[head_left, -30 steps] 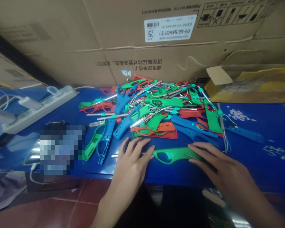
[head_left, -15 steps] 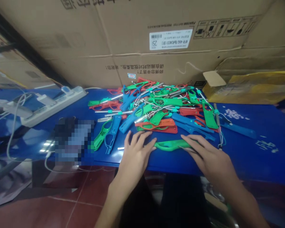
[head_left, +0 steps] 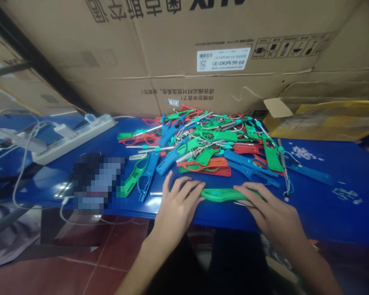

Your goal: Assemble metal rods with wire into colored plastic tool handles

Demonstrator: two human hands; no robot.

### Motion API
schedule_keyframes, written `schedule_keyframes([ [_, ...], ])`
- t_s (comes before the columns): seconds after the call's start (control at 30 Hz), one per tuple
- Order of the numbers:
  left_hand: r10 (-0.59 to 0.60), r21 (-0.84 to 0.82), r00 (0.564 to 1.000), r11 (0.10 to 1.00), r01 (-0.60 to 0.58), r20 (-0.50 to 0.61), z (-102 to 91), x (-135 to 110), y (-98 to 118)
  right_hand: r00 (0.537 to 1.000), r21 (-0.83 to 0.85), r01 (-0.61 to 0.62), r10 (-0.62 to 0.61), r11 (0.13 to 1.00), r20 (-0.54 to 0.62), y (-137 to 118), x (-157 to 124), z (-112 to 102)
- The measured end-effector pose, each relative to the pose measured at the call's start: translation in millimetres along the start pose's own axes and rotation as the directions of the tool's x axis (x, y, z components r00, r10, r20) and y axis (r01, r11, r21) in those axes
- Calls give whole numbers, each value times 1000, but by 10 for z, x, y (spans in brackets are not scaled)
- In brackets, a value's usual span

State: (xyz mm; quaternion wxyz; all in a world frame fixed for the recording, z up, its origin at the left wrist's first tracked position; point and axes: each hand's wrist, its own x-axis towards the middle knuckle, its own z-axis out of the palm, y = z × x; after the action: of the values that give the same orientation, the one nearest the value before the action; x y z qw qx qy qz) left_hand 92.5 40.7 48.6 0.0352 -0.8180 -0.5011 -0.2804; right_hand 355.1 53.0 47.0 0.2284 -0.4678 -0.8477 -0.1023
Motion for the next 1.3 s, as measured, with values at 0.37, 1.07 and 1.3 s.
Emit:
schedule_keyframes([
  [0.37,117,7,992,993,-117,-46,-52,28,7,989,42,98,-92,994,-116,7,-124,38],
  [1.07,208,58,977,976,-211,52,-60,51,16,875,35,481,-477,876,-79,-92,338,-207],
  [1.3,298,-86,952,952,-292,66,-121,136,-42,868,2,487,-483,873,-115,-142,381,-256],
])
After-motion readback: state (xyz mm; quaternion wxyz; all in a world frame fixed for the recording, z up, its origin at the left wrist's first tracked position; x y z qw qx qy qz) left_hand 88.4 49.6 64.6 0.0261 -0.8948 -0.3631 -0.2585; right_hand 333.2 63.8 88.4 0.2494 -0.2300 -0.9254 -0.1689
